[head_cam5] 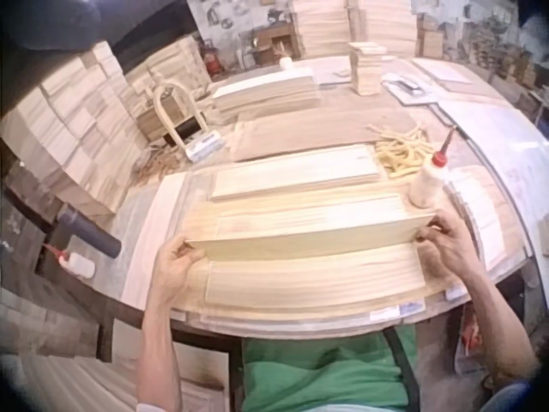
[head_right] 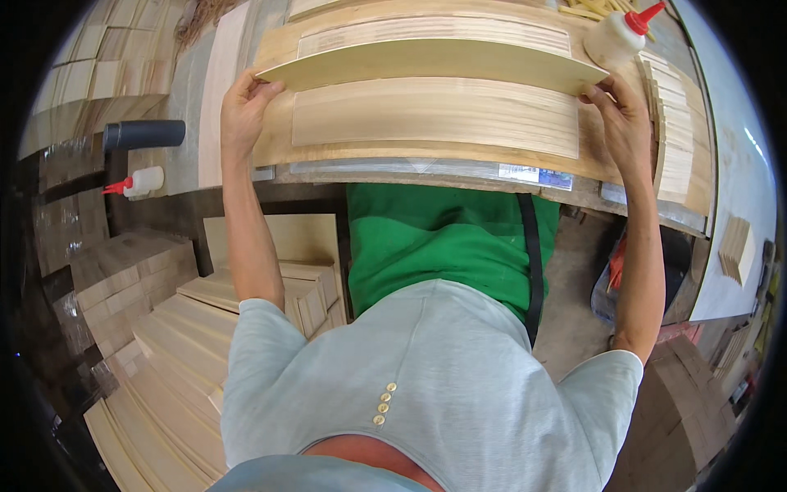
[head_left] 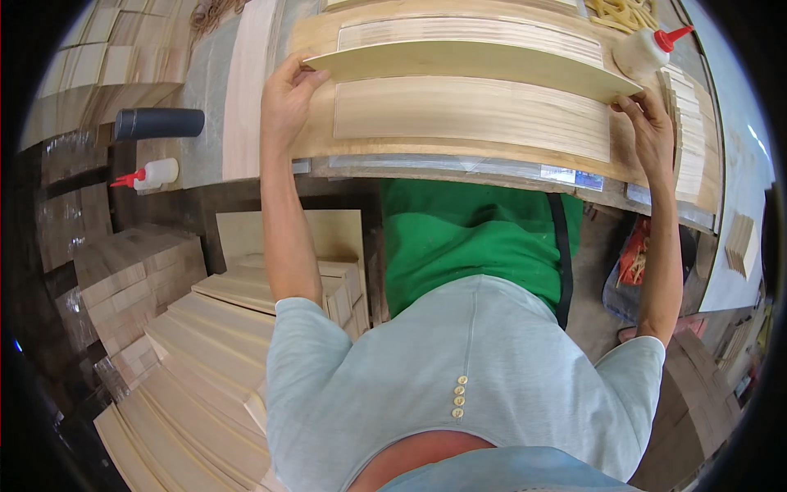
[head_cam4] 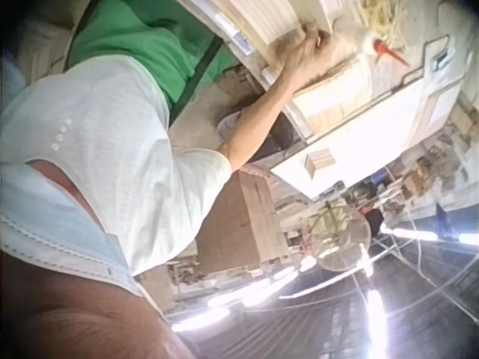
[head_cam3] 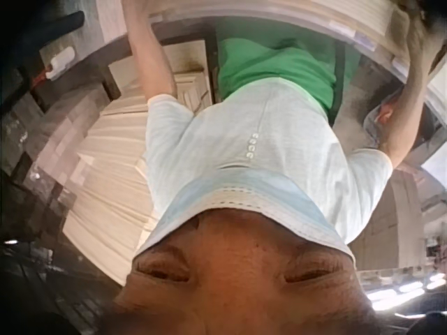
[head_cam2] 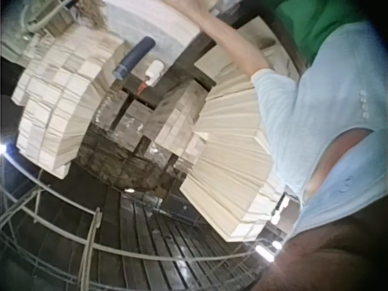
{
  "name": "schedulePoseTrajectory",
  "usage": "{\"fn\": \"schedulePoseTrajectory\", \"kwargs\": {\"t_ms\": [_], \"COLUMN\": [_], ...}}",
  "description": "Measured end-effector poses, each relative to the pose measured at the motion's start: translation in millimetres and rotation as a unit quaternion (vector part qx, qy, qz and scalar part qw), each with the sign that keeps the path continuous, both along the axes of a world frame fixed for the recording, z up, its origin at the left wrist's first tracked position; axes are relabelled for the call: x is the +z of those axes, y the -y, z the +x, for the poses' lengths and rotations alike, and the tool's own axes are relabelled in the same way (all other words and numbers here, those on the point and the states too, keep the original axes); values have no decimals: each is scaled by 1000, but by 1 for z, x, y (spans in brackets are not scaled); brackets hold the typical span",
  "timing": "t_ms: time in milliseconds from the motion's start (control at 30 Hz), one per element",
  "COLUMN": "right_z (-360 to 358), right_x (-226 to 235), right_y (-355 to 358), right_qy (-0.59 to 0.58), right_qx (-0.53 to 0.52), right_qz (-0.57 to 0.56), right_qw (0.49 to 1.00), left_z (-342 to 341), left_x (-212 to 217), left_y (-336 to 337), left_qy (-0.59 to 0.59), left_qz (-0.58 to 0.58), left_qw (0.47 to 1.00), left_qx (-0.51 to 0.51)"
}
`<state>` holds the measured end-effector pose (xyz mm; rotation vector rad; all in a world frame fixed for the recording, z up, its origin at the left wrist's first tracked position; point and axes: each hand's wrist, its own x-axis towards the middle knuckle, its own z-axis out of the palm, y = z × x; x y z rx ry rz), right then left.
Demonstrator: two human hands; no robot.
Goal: The recorder is assembling and gluing wooden box components in a factory setting.
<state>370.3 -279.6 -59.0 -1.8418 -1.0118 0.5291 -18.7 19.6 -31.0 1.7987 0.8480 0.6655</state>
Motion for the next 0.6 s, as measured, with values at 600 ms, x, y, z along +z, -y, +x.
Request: {"fn": "schedulePoseTrajectory", "kwargs": {"t_ms": [600], "right_z": [11], "right_x": [13], "right_y": [79], "right_qy": [165], "right_qx": [-287], "right_qz": [99], "right_qw": [938], "left_z": [125], "left_x": [30], "left_y": [71], "left_qy": [-144], "left_qz": [423], "left_qw": [884], "left_qx": [-138]}}
